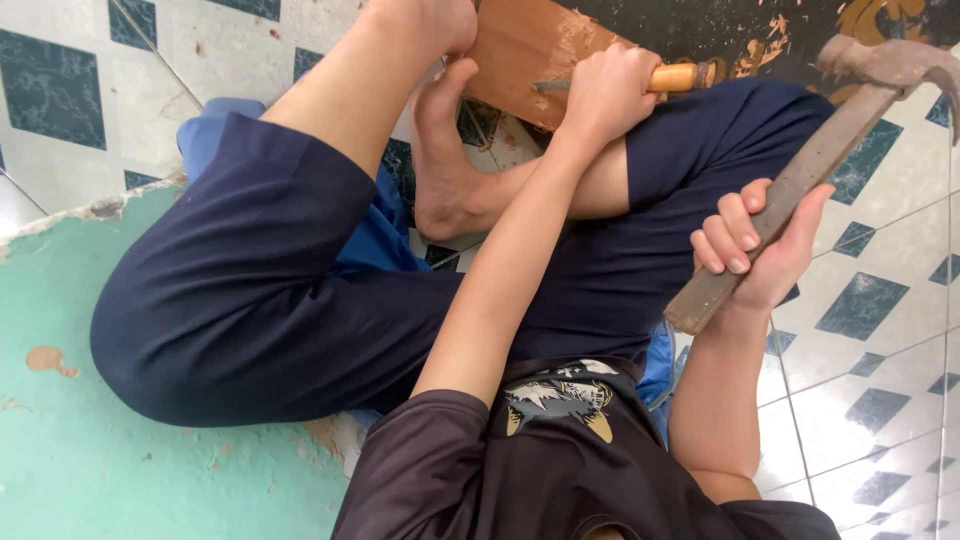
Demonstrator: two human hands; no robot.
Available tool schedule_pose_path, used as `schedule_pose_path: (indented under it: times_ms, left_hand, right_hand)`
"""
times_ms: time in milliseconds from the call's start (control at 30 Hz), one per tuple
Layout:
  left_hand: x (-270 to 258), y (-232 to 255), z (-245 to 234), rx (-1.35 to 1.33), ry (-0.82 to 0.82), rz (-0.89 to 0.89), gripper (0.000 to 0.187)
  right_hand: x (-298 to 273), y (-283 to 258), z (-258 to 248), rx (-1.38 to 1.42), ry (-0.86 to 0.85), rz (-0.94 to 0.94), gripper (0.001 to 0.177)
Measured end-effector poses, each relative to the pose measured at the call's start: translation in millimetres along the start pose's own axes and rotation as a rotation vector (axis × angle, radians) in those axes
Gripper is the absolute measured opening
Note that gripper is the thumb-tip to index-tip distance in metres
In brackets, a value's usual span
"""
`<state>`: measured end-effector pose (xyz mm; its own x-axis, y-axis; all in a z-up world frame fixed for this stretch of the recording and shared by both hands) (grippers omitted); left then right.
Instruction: Carving a piece of wood using a hammer and a chisel while sitting on the floor.
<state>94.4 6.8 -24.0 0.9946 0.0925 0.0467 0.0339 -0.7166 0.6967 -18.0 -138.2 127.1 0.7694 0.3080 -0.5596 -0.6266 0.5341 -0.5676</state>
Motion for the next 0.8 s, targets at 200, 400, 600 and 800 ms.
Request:
schedule_pose_path:
  times_ms: [200,400,600,800]
  left_hand:
    - [-4,7,-5,-0.018,-0.055,0.042,0.004]
    - [-23,27,-15,-0.036,-0.144,0.200,0.009]
    - [-27,28,-21,-0.095,-0.119,0.208,0.008]
    - [-23,27,-18,-0.095,-0.091,0.211,0.007]
  right_hand:
    - [-3,31,12,0.052,-0.020,0.077,0.048]
    - [-3,31,11,0.040,-0.037,0.068,0.048]
    - [1,2,7,-0.007,-0.038,-0.005,0.046]
    - [7,14,4,0.010,-0.025,0.037,0.047]
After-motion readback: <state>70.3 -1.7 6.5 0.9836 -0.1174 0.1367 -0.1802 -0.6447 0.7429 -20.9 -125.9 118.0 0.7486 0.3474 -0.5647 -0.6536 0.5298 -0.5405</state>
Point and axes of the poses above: each hand's wrist, its own x-axis towards the middle knuckle, its own z-axis out of the palm, y = z × x, the point moved 10 cm from there along x, towards the middle knuckle, and after that the axes turned 1 degree about z, right-handed, at the moved point
